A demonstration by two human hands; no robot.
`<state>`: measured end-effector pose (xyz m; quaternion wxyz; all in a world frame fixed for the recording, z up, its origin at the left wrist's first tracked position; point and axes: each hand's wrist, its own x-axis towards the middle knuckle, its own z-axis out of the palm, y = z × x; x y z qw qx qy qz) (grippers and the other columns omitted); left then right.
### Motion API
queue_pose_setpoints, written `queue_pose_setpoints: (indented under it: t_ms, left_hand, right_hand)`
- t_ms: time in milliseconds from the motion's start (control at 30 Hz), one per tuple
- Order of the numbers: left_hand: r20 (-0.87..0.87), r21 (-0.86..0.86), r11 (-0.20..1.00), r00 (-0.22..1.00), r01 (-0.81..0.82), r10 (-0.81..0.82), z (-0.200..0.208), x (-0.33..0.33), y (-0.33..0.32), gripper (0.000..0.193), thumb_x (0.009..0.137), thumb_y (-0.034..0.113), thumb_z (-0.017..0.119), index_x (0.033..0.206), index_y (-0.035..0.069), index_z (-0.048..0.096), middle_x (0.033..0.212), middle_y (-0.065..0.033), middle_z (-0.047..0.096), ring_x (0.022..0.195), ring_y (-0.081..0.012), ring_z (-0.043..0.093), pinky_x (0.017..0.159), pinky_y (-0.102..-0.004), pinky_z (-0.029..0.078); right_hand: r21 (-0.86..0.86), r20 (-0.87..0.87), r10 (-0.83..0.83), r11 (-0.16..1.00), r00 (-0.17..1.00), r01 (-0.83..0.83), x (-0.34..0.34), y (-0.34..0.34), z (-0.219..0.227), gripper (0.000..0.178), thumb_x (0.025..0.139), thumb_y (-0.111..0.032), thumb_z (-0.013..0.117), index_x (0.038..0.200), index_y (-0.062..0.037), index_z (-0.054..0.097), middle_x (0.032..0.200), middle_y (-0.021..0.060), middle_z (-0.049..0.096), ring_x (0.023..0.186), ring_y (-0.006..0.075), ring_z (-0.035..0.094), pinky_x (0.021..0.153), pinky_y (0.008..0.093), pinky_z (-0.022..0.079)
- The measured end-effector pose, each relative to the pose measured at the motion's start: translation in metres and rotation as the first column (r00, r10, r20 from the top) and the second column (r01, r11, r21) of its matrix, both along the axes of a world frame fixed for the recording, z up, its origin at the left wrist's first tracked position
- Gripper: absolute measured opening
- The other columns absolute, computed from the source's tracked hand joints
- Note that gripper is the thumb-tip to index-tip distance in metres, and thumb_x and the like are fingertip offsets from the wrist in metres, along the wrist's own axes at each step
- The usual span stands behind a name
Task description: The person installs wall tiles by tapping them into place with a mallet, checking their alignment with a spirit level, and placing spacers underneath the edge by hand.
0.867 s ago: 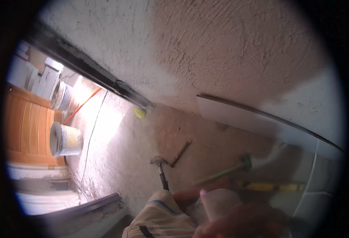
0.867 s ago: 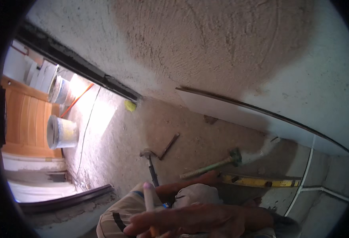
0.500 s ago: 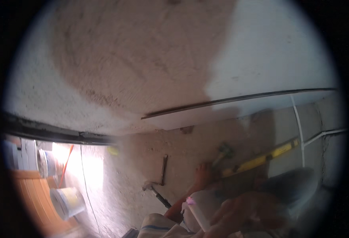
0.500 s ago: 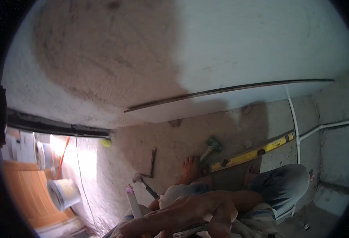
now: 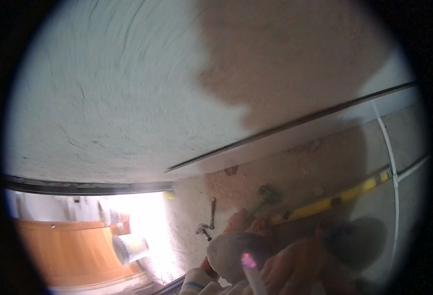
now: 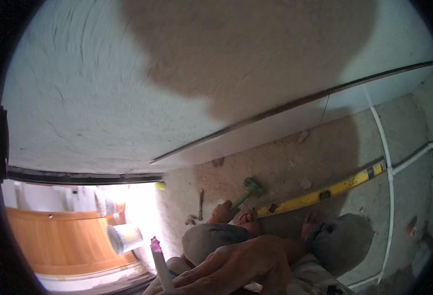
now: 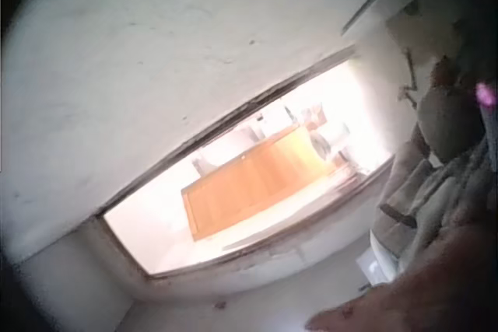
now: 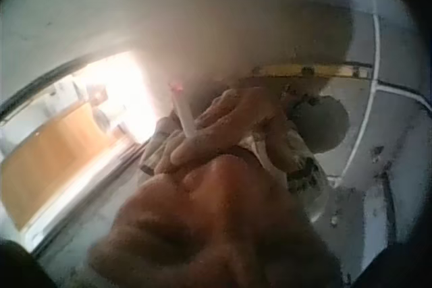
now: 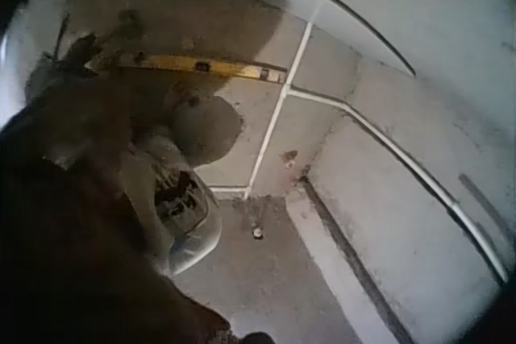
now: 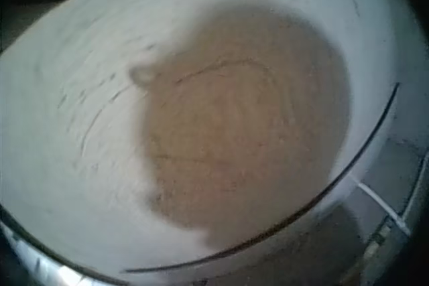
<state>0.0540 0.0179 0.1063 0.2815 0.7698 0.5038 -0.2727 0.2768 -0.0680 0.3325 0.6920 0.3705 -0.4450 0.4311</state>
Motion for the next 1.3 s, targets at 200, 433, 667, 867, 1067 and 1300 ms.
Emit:
queue_pose_setpoints:
  t_ms: [200,433,667,867,1067,1300]
  left_hand:
    - [-0.065,0.347,0.899,0.963,0.268,-0.262,-0.017,-0.037,-0.019,0.036,0.082,0.034,0.063,0.103,0.006,0.058,0.093,-0.0216,0.065,0.090,-0.0386,0.063,0.075,-0.0468,0.049]
    - [0.111,-0.216,0.759,0.757,-0.615,0.644,0.020,-0.078,0.020,0.033,0.085,0.027,0.065,0.105,0.003,0.057,0.080,-0.0083,0.065,0.073,-0.0222,0.061,0.066,-0.0357,0.050]
    - [0.060,0.274,0.945,0.984,-0.176,0.166,0.059,-0.068,0.029,0.036,0.076,0.027,0.074,0.102,0.006,0.060,0.077,-0.0142,0.065,0.070,-0.0260,0.064,0.064,-0.0401,0.048]
    - [-0.073,0.125,0.982,0.989,0.139,-0.131,0.105,-0.081,0.118,0.030,0.081,0.034,0.066,0.101,0.012,0.060,0.082,-0.0146,0.066,0.078,-0.0335,0.064,0.068,-0.0463,0.048]
    - [-0.072,0.134,0.917,0.927,0.376,-0.369,0.134,-0.080,0.199,0.028,0.080,0.029,0.066,0.102,0.012,0.062,0.086,-0.0138,0.066,0.082,-0.0337,0.064,0.071,-0.0453,0.049]
    - [0.086,0.199,0.916,0.925,0.347,-0.369,0.130,-0.085,0.231,0.025,0.079,0.029,0.065,0.099,0.015,0.063,0.084,-0.0115,0.067,0.083,-0.0325,0.064,0.070,-0.0451,0.049]
  right_hand:
    - [0.363,-0.278,0.378,0.893,0.883,-0.268,0.060,0.016,-0.066,0.070,0.087,-0.052,0.055,0.132,0.0008,0.043,0.125,0.0263,0.050,0.120,0.0426,0.046,0.098,0.0543,0.036]
    - [-0.898,-0.359,0.128,0.223,0.925,-0.379,0.027,0.062,-0.219,0.048,0.093,-0.043,0.051,0.101,0.0025,0.060,0.094,0.0155,0.066,0.088,0.0320,0.063,0.080,0.0367,0.049]
    - [-0.931,0.363,-0.258,-0.128,0.895,0.341,-0.045,0.102,-0.294,0.066,0.091,-0.032,0.059,0.143,-0.0108,0.026,0.139,0.0102,0.035,0.126,0.0240,0.037,0.099,0.0412,0.040]
    - [-0.971,-0.038,-0.206,-0.225,0.978,-0.085,-0.066,0.165,-0.286,0.096,0.083,-0.028,0.071,0.148,-0.0265,0.000,0.144,0.0071,0.026,0.129,0.0280,0.030,0.098,0.0609,0.038]
    - [-0.970,0.031,-0.394,-0.235,0.919,-0.068,-0.088,0.178,-0.300,0.075,0.084,-0.033,0.069,0.140,-0.0208,0.021,0.133,0.0068,0.034,0.122,0.0288,0.035,0.097,0.0644,0.040]
    - [-0.993,-0.067,-0.356,-0.067,0.932,-0.097,-0.079,0.178,-0.308,0.082,0.086,-0.025,0.067,0.144,-0.0247,0.008,0.137,0.0112,0.034,0.119,0.0335,0.041,0.093,0.0638,0.044]
